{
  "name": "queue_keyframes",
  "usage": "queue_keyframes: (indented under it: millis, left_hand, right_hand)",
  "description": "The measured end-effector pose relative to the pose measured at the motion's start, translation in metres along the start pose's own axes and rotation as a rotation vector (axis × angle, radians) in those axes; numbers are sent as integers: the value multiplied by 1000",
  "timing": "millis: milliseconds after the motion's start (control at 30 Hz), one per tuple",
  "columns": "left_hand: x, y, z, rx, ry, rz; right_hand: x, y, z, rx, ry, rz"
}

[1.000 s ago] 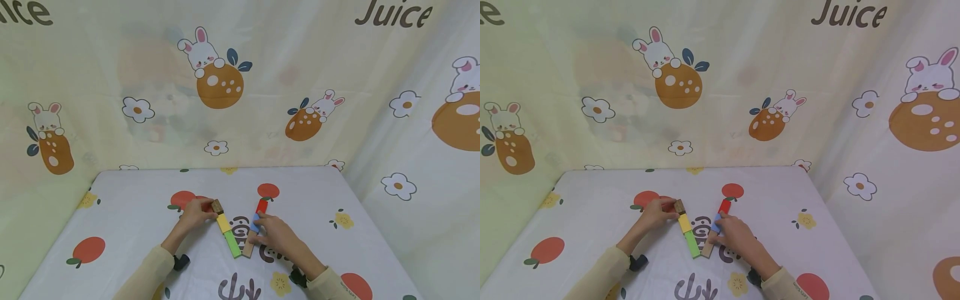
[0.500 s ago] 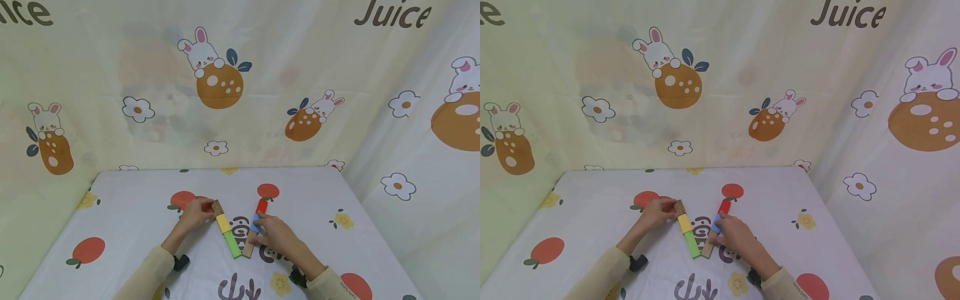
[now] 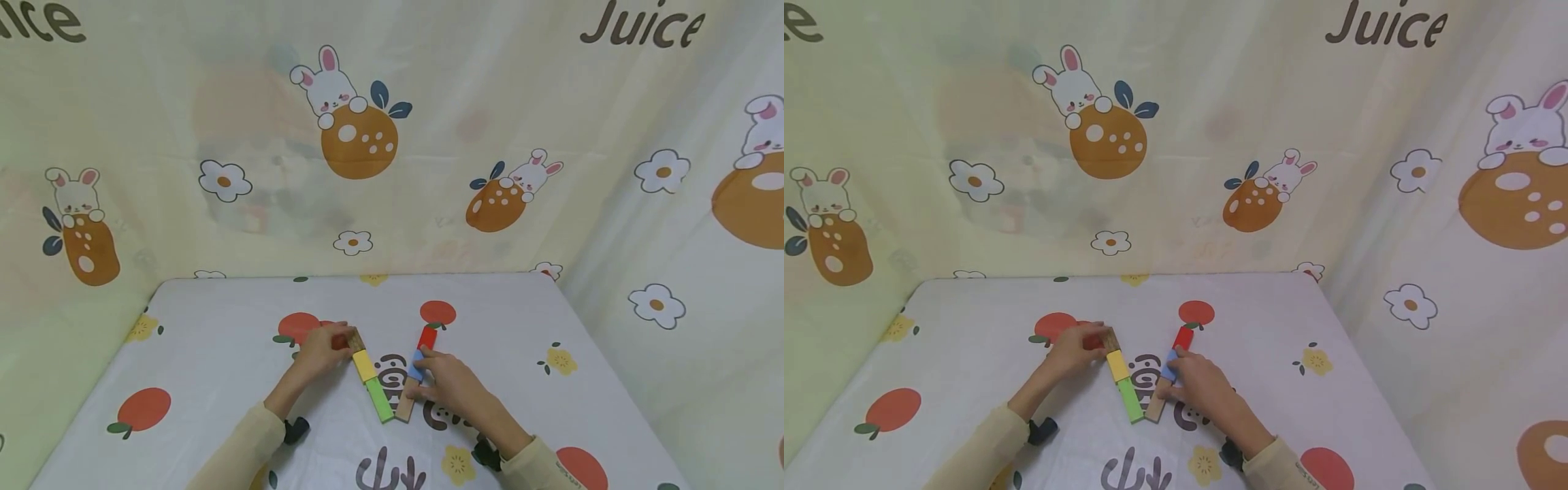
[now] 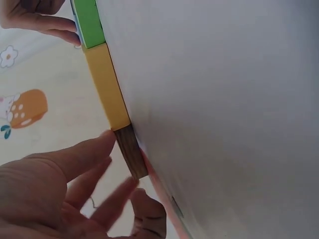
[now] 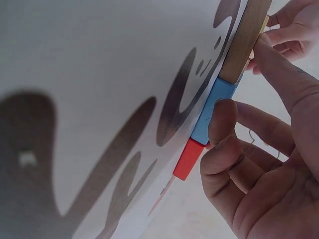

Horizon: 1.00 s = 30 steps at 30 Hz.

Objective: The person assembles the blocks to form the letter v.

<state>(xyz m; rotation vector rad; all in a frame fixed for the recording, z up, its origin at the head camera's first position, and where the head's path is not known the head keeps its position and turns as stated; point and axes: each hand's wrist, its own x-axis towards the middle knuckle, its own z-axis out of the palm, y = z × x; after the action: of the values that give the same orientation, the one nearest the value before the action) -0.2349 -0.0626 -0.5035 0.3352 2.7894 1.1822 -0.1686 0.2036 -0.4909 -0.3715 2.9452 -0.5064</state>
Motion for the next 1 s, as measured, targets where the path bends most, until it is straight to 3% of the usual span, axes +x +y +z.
queue_keyframes:
  millis: [233, 633, 1000]
  left_hand:
    - [-5, 3, 0, 6, -76, 83]
    - [-4, 0, 1, 52, -101, 94]
    - [-3, -2, 0, 32, -102, 120]
  right_hand:
    - [-1, 0, 1, -1, 7, -5]
    - [-3, -1, -1, 14, 8, -10]
    - [-4, -2, -1, 7, 13, -8]
